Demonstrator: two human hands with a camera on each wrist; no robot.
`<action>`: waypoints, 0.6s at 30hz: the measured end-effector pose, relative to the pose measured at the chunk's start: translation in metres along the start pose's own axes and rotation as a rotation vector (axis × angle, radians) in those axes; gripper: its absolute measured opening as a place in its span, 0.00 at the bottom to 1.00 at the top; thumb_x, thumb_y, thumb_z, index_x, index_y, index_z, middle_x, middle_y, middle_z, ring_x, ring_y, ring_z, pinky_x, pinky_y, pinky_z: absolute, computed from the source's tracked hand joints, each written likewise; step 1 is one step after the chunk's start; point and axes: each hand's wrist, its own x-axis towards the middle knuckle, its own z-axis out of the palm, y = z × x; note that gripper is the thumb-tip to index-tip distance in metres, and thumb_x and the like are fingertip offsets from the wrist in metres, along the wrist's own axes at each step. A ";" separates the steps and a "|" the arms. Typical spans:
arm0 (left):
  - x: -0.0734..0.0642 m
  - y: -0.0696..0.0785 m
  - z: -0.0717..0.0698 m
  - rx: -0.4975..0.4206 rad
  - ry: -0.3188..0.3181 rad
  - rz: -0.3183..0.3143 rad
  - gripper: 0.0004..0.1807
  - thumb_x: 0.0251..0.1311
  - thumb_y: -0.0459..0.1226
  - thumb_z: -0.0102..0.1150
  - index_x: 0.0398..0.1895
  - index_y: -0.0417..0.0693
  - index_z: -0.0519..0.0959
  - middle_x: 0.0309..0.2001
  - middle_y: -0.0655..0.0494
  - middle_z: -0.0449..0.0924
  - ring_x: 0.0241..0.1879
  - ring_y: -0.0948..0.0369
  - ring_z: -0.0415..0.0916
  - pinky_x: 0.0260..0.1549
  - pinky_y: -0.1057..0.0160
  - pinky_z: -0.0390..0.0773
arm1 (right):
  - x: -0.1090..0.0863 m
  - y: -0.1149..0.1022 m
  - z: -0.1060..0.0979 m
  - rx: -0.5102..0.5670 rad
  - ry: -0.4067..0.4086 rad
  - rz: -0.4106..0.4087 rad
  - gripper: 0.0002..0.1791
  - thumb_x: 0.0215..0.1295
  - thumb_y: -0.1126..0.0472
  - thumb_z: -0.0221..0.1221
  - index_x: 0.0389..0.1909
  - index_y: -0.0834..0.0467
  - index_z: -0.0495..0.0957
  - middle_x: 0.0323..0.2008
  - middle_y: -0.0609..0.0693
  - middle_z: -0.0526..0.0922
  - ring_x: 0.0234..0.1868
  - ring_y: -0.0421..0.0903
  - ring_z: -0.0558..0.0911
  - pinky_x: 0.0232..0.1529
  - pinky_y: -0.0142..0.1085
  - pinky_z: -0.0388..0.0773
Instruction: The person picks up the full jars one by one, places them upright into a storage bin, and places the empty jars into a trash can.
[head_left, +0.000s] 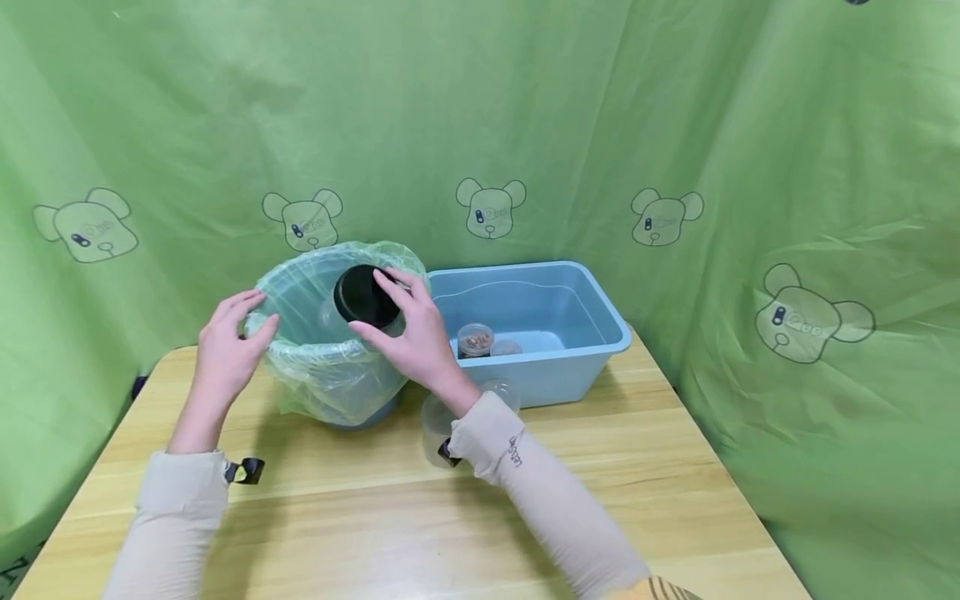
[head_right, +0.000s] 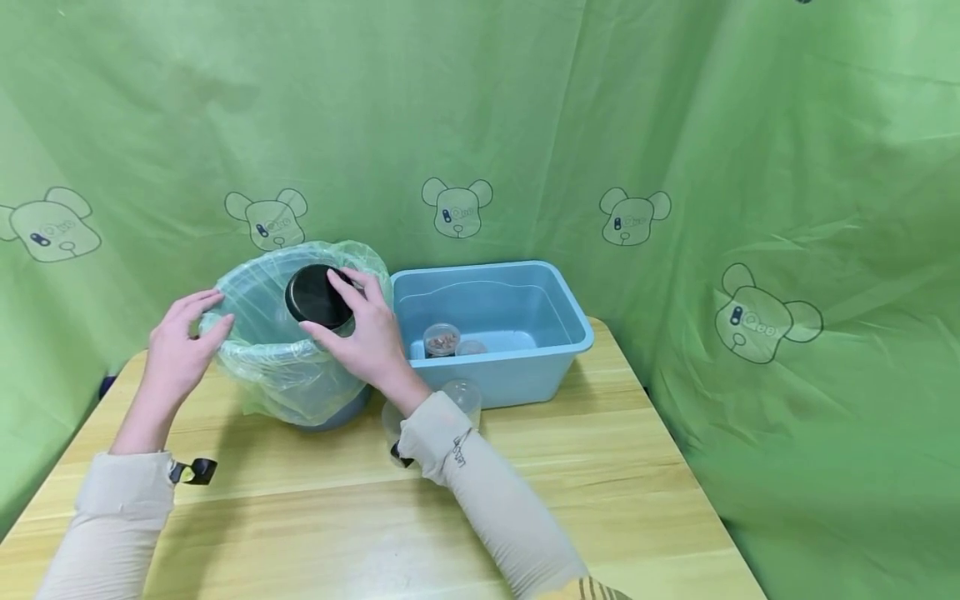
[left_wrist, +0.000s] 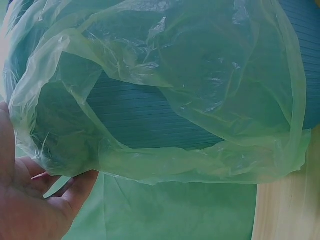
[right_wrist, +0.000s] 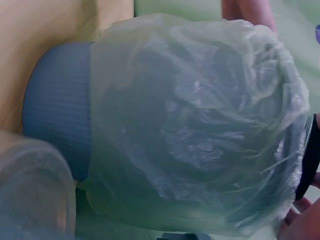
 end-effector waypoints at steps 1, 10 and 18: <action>0.000 0.000 0.000 -0.001 0.001 0.001 0.31 0.73 0.45 0.58 0.73 0.36 0.70 0.76 0.38 0.63 0.75 0.35 0.59 0.71 0.29 0.60 | 0.000 0.000 0.003 -0.028 0.008 -0.006 0.41 0.61 0.46 0.73 0.73 0.54 0.72 0.72 0.54 0.70 0.70 0.53 0.74 0.69 0.47 0.76; -0.001 -0.001 0.002 -0.017 0.006 -0.003 0.31 0.73 0.44 0.57 0.73 0.37 0.69 0.76 0.39 0.64 0.75 0.35 0.58 0.72 0.28 0.58 | -0.004 0.000 0.014 -0.211 0.009 -0.037 0.38 0.62 0.41 0.70 0.69 0.56 0.76 0.69 0.58 0.73 0.64 0.57 0.78 0.63 0.52 0.78; -0.001 -0.001 0.002 -0.028 0.018 -0.004 0.31 0.74 0.45 0.56 0.73 0.37 0.69 0.77 0.39 0.63 0.76 0.35 0.58 0.72 0.28 0.57 | -0.002 -0.003 0.014 -0.226 -0.013 -0.013 0.38 0.63 0.41 0.68 0.70 0.55 0.75 0.70 0.57 0.72 0.65 0.57 0.77 0.64 0.52 0.77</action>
